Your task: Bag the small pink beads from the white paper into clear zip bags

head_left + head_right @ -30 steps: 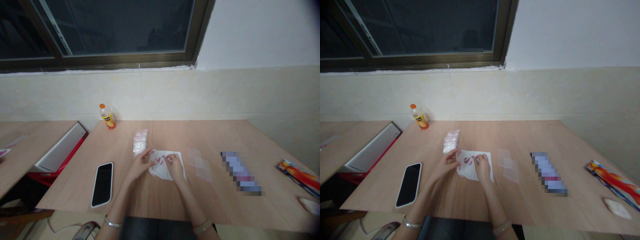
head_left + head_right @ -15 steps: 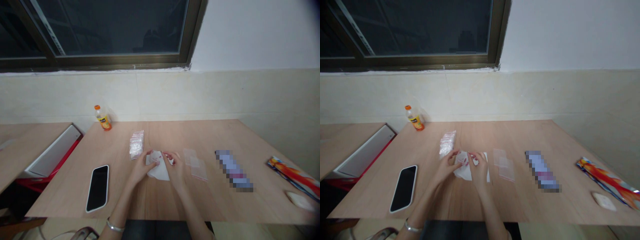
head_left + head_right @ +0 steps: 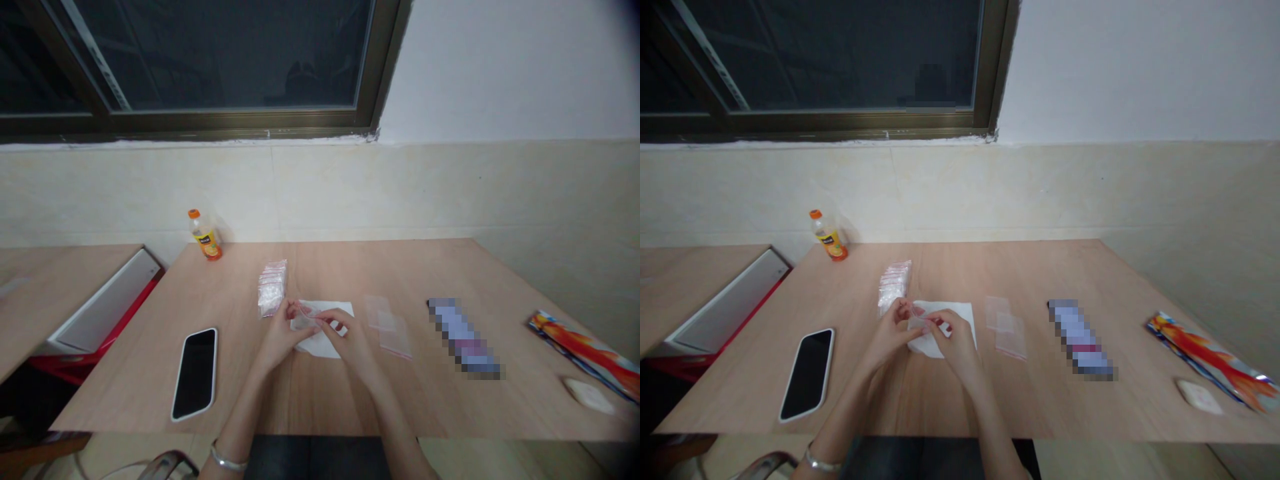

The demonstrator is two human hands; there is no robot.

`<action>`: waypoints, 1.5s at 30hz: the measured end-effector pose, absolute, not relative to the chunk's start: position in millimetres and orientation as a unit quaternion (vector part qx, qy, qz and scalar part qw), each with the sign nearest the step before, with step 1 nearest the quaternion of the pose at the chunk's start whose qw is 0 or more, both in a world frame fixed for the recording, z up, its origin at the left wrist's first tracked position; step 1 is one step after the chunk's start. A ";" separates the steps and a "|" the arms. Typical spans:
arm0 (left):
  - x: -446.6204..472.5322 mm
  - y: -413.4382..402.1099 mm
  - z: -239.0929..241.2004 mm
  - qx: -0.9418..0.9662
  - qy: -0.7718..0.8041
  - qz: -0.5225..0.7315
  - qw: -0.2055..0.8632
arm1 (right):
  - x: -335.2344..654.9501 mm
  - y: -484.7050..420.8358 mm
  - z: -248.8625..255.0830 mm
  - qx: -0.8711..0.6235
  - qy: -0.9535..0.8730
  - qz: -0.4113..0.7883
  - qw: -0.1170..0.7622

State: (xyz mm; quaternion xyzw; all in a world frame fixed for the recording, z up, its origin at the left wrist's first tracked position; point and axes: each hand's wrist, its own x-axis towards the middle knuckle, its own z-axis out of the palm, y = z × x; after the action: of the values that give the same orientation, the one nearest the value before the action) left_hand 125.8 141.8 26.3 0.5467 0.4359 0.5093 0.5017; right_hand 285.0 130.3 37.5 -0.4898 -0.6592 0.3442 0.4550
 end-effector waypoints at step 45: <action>62.6 156.2 27.7 0.519 0.502 0.451 0.524 | 235.4 175.0 20.8 -0.381 -0.611 0.548 0.426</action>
State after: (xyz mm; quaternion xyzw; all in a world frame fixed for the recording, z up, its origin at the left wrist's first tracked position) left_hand 62.6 156.2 27.7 0.5195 0.5020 0.4513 0.5239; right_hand 235.4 175.0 20.8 -0.3807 -0.6111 0.5482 0.4255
